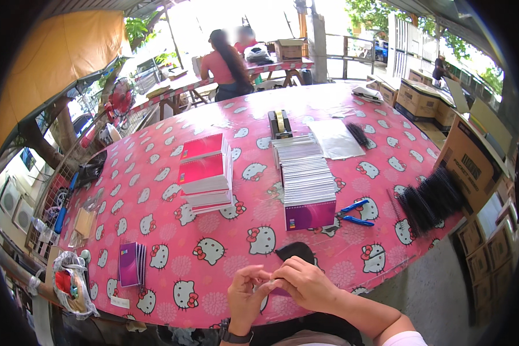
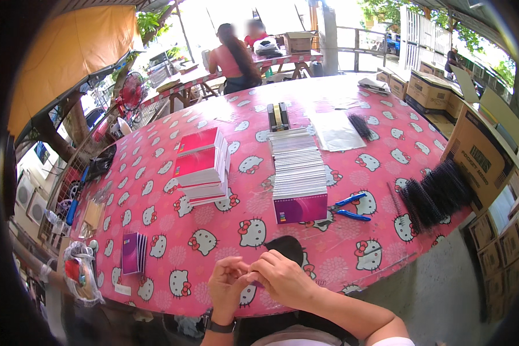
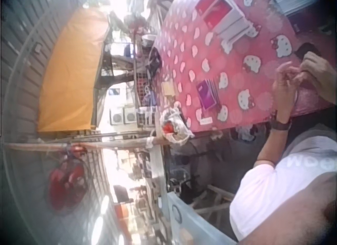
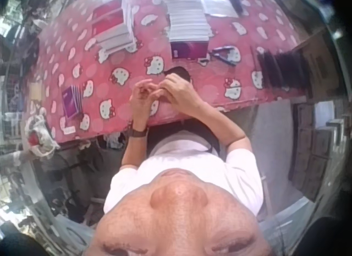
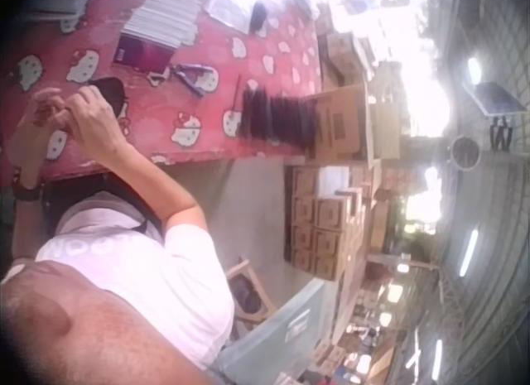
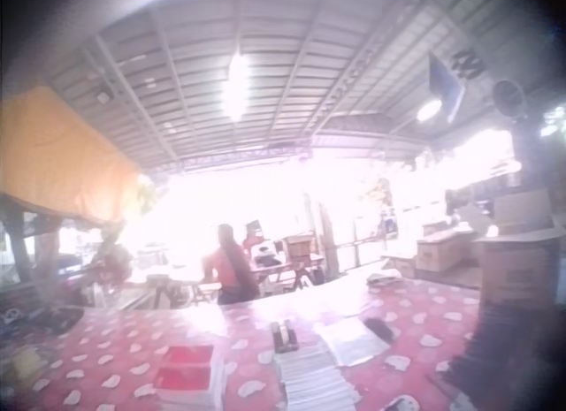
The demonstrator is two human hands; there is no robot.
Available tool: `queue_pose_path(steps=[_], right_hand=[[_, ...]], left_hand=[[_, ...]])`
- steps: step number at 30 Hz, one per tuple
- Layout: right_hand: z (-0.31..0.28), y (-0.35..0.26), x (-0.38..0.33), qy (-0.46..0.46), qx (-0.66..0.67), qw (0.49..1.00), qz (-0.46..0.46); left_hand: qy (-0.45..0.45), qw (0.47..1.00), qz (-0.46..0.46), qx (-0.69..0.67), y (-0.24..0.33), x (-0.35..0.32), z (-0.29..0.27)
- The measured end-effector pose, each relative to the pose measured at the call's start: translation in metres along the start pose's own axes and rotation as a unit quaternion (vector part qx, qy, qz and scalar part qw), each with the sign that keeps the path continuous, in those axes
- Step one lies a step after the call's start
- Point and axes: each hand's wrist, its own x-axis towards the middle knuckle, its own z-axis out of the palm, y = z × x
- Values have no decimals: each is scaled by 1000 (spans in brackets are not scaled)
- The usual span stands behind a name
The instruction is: The person assembles spiral-bound notebooks by inserting a black spiral coil into the punched holes of purple covers. They repeatedly pick up a cover, align the coil, and press it through the holes, then place the finished notebook into a growing stack on the table.
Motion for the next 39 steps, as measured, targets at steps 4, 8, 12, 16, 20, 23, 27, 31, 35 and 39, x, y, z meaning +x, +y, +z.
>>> queue_pose_path(steps=[4,8,12,16,20,23,27,31,35,39], right_hand=[[-28,1,14,69,22,997,-19],[-109,20,29,317,429,842,-78],[-161,47,24,271,549,774,-162],[-184,62,28,302,618,711,-148],[-198,87,20,278,653,677,-196],[-195,89,16,264,657,678,-197],[-174,87,9,260,667,686,-128],[-127,94,-4,260,642,721,26],[-78,101,-25,243,551,777,184],[-53,113,-47,180,416,851,264]], left_hand=[[-19,998,-27,61,-7,-1,-7],[58,997,-33,40,1,6,-20],[78,996,-45,26,12,5,-28],[86,996,-38,-4,6,5,-35],[90,995,-22,25,11,3,-37],[105,994,-23,27,11,2,-42],[119,992,-19,-35,15,0,-51],[157,983,14,-91,14,4,-77],[203,976,67,-29,25,5,-120],[304,947,100,34,34,2,-177]])
